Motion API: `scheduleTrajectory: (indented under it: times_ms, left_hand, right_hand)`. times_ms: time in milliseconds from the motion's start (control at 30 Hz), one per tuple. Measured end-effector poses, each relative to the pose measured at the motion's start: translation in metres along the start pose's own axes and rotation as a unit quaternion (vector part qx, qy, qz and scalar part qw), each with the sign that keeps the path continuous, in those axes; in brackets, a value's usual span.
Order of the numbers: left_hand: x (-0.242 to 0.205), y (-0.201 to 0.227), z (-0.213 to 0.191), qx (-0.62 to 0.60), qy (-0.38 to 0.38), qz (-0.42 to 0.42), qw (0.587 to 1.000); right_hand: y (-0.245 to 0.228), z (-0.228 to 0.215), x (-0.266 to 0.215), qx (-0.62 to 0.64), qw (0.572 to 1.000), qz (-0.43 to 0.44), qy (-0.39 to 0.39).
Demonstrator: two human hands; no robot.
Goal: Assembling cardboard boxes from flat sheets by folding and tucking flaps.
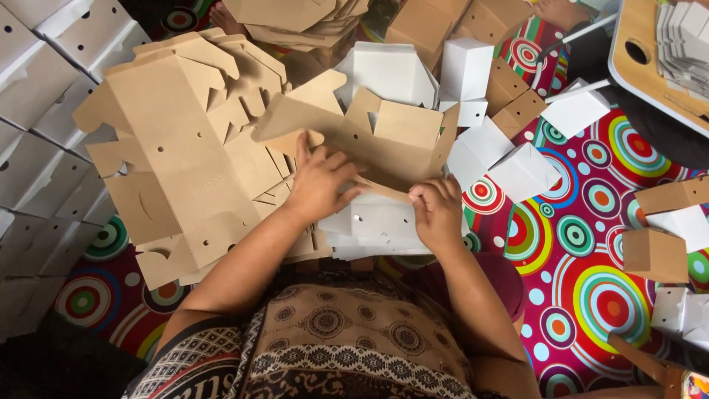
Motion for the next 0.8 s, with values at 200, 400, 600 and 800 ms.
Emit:
scheduleTrajectory:
  times_ms: [200,400,600,800]
  left_hand:
    - [0.008,0.004,0.038,-0.045,-0.009,0.053,0.998]
    - [0.014,0.008,0.042,-0.109,-0.028,0.044,0.993]
    - [0.021,0.005,0.022,-0.135,-0.013,0.025,0.991]
    - [0.051,-0.016,-0.032,-0.16,0.169,0.074,0.97]
  right_hand:
    - [-0.031,0.0,0.011,-0.091,0.993,-0.08,0.01]
    - [-0.02,0.009,-0.001,-0.129,0.981,-0.127,0.074]
    - [-0.009,-0.011,0.001,-0.011,0.985,-0.078,0.151]
    - [0.007,-0.077,-0.003,0.238,0.931,0.032,0.275]
Point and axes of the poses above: each hand's wrist, its own x-axis towards the middle knuckle, its own z-axis out of the palm, y = z × x, the point moved 5 cm from there along x, towards the middle knuckle, and after that the axes turned 10 degrees about z, right-handed, at the moved point
